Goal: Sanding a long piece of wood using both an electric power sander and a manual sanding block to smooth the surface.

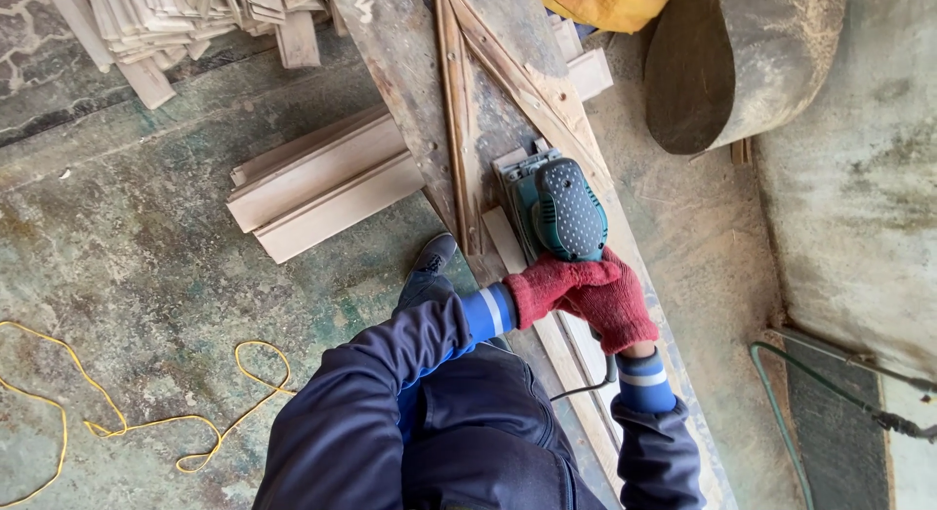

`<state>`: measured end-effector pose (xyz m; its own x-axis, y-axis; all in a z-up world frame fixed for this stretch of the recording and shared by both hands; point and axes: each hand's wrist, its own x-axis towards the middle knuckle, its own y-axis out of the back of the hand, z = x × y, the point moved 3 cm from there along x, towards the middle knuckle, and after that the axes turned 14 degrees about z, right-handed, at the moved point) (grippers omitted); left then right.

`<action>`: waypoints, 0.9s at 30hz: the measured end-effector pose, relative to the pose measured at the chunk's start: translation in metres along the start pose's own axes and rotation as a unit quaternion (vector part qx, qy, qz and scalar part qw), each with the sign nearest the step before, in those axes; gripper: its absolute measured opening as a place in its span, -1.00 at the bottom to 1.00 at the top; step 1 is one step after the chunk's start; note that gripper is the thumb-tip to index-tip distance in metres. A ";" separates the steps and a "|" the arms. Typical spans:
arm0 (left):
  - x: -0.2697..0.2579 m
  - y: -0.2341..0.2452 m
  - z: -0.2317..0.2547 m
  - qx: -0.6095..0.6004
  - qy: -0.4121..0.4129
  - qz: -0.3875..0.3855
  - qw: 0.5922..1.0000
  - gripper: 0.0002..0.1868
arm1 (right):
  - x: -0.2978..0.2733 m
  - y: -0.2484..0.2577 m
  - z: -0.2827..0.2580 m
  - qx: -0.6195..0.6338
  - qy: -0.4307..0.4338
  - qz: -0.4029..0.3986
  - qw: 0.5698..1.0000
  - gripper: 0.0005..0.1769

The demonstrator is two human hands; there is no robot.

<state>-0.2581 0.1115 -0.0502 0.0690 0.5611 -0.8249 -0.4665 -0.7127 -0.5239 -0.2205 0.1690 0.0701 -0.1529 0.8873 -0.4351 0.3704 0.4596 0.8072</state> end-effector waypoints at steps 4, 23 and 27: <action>-0.006 -0.012 -0.058 0.007 0.024 0.000 1.000 -0.23 | -0.030 0.013 0.044 -0.018 -0.019 0.005 1.000 -0.46; -0.058 -0.075 -0.267 0.241 0.089 -0.145 0.956 -0.08 | -0.162 0.047 0.370 0.159 -0.167 0.071 0.971 -0.46; -0.054 -0.082 -0.273 0.238 0.090 -0.155 0.954 -0.09 | -0.161 0.053 0.381 0.194 -0.163 0.079 0.964 -0.39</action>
<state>0.0177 0.0250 -0.0209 0.4006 0.6016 -0.6911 -0.7439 -0.2268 -0.6286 0.1726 0.0365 0.0314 0.2060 0.8572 -0.4720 0.6894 0.2152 0.6917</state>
